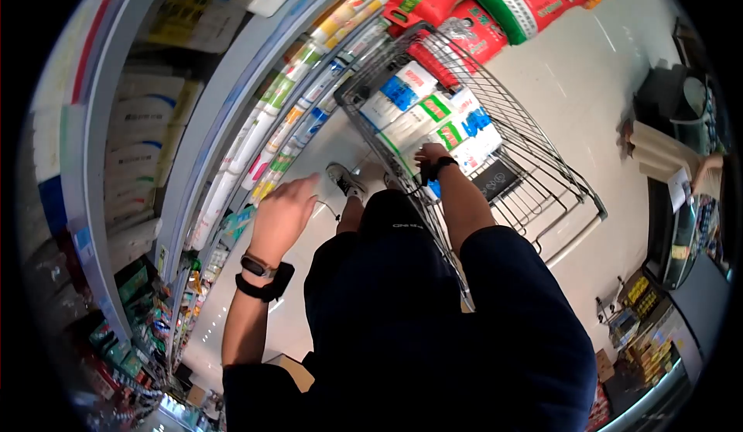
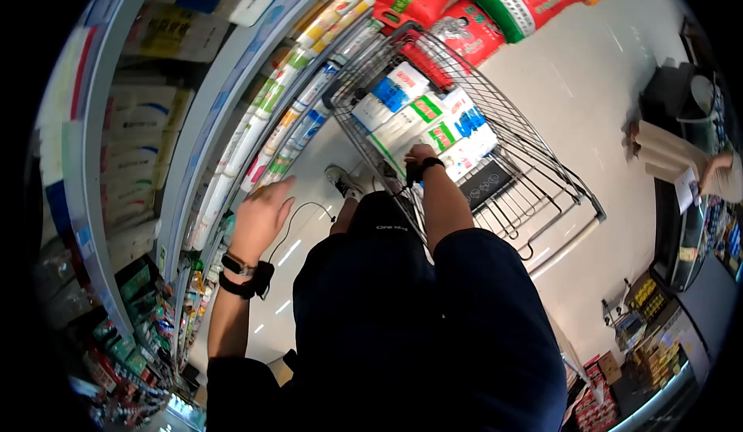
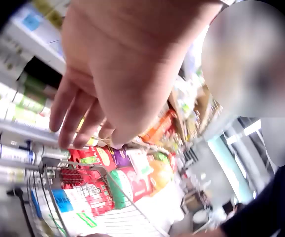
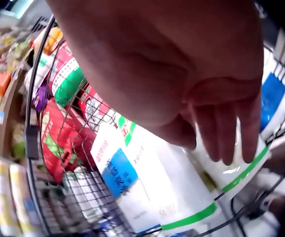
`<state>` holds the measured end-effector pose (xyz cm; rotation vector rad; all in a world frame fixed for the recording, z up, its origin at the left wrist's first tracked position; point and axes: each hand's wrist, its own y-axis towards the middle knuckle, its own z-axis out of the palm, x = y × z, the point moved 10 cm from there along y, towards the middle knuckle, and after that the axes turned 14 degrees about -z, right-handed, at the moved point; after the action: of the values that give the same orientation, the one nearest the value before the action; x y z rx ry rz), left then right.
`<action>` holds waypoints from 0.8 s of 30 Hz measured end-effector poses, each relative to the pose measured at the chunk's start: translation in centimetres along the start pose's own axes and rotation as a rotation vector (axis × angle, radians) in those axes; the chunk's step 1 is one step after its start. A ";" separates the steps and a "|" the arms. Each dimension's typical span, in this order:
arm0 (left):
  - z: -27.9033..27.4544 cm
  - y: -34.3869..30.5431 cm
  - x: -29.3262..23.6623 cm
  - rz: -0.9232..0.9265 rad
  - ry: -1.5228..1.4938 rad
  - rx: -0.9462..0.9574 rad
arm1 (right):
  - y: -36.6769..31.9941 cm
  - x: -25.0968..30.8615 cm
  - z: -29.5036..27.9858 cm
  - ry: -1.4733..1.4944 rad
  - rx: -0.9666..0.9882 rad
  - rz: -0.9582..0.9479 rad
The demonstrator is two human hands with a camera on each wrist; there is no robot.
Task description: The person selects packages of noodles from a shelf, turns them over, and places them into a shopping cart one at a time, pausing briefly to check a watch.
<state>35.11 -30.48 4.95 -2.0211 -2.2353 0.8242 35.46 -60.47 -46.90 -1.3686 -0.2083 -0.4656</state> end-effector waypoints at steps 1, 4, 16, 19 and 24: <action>-0.7 -0.7 -2.4 0.230 0.359 -0.074 | -1.4 1.4 0.1 -0.138 -0.045 -0.005; -4.0 -1.5 -5.5 0.338 0.492 -0.150 | -1.2 3.2 0.8 -0.249 0.087 -0.088; -16.4 -6.5 -7.6 0.453 0.754 -0.507 | -10.0 13.6 1.7 -0.247 0.026 -0.213; -17.5 -7.6 -6.8 0.434 0.848 -0.542 | -11.8 15.2 2.5 -0.217 -0.004 -0.269; -19.6 -9.6 -5.6 0.453 0.793 -0.664 | -13.1 16.4 4.5 -0.235 -0.004 -0.296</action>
<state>34.12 -28.72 27.33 -2.4936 -1.6960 -0.7566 44.96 -61.00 -27.67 -1.4013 -0.6091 -0.5495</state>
